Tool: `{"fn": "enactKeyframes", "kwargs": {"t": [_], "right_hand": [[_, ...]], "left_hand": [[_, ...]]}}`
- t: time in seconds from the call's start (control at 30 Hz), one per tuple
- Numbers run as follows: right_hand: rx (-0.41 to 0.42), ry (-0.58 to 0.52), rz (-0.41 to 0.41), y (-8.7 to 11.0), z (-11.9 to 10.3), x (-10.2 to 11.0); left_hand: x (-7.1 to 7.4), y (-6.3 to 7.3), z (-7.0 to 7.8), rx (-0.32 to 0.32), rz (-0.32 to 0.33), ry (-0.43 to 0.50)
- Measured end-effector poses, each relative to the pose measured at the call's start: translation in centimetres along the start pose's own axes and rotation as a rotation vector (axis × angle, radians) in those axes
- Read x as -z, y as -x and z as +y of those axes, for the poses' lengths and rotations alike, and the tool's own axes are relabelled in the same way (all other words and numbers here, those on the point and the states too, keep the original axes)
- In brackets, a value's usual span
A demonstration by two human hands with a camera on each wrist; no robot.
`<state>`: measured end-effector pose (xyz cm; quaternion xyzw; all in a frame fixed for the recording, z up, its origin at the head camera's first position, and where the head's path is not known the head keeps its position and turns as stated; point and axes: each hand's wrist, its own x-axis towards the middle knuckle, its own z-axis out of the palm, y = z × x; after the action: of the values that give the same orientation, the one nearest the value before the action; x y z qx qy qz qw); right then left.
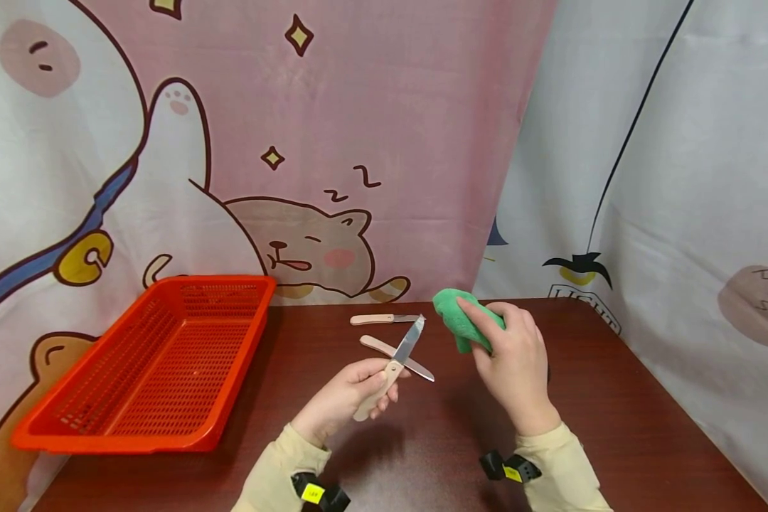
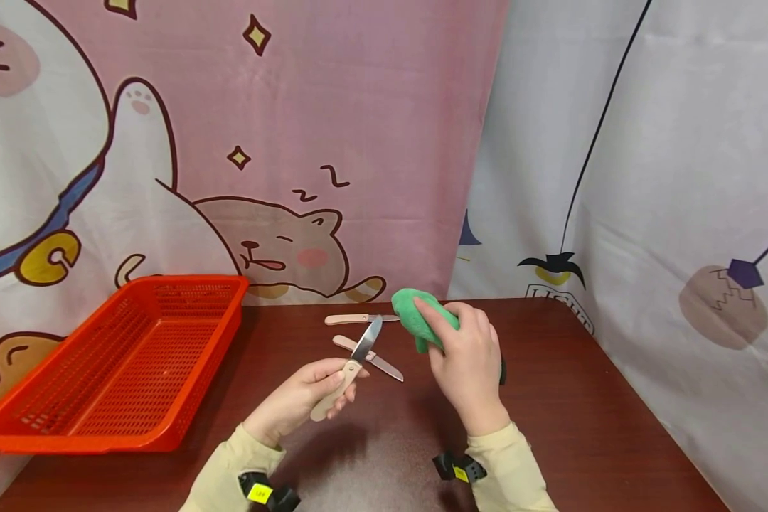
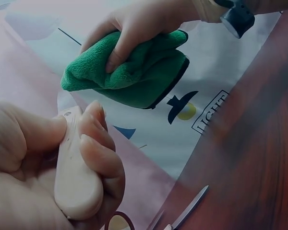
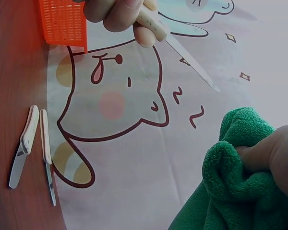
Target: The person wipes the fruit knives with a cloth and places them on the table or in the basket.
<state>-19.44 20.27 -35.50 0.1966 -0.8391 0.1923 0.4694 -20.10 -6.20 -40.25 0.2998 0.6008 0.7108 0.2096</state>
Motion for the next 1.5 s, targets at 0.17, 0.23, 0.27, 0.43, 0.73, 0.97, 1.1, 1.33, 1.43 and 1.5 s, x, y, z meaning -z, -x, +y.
{"fn": "enactKeyframes", "kwargs": {"t": [0.17, 0.23, 0.27, 0.43, 0.73, 0.97, 1.1, 1.33, 1.43, 1.5], "right_hand": [[-0.002, -0.005, 0.008, 0.0, 0.1, -0.1], [0.000, -0.007, 0.007, 0.0, 0.2, -0.1], [0.001, -0.008, 0.007, 0.0, 0.2, -0.1], [0.003, -0.016, 0.002, 0.1, 0.2, -0.2], [0.004, -0.027, -0.003, 0.0, 0.1, -0.3], [0.003, -0.035, -0.005, 0.0, 0.0, -0.2], [0.000, -0.047, 0.000, 0.0, -0.1, -0.1], [-0.010, -0.073, -0.001, 0.1, -0.6, 0.1], [-0.014, -0.091, -0.003, 0.0, -1.0, 0.2], [-0.015, -0.100, -0.008, 0.0, -1.2, 0.3]], "left_hand": [[0.2, 0.0, 0.0, -0.006, 0.008, 0.026], [0.3, 0.0, 0.0, -0.018, 0.006, 0.040], [0.3, 0.0, 0.0, -0.025, 0.008, 0.046], [0.4, 0.1, 0.4, -0.043, 0.072, 0.002], [0.0, 0.3, 1.4, -0.140, 0.505, -0.693], [0.2, 0.4, 1.7, -0.369, 0.702, -1.173], [0.2, 0.4, 1.8, -0.445, 0.750, -1.253], [0.2, 0.3, 1.7, -0.540, 0.824, -1.344], [0.1, 0.3, 1.7, -0.567, 0.852, -1.375], [0.1, 0.3, 1.6, -0.581, 0.868, -1.390]]}}
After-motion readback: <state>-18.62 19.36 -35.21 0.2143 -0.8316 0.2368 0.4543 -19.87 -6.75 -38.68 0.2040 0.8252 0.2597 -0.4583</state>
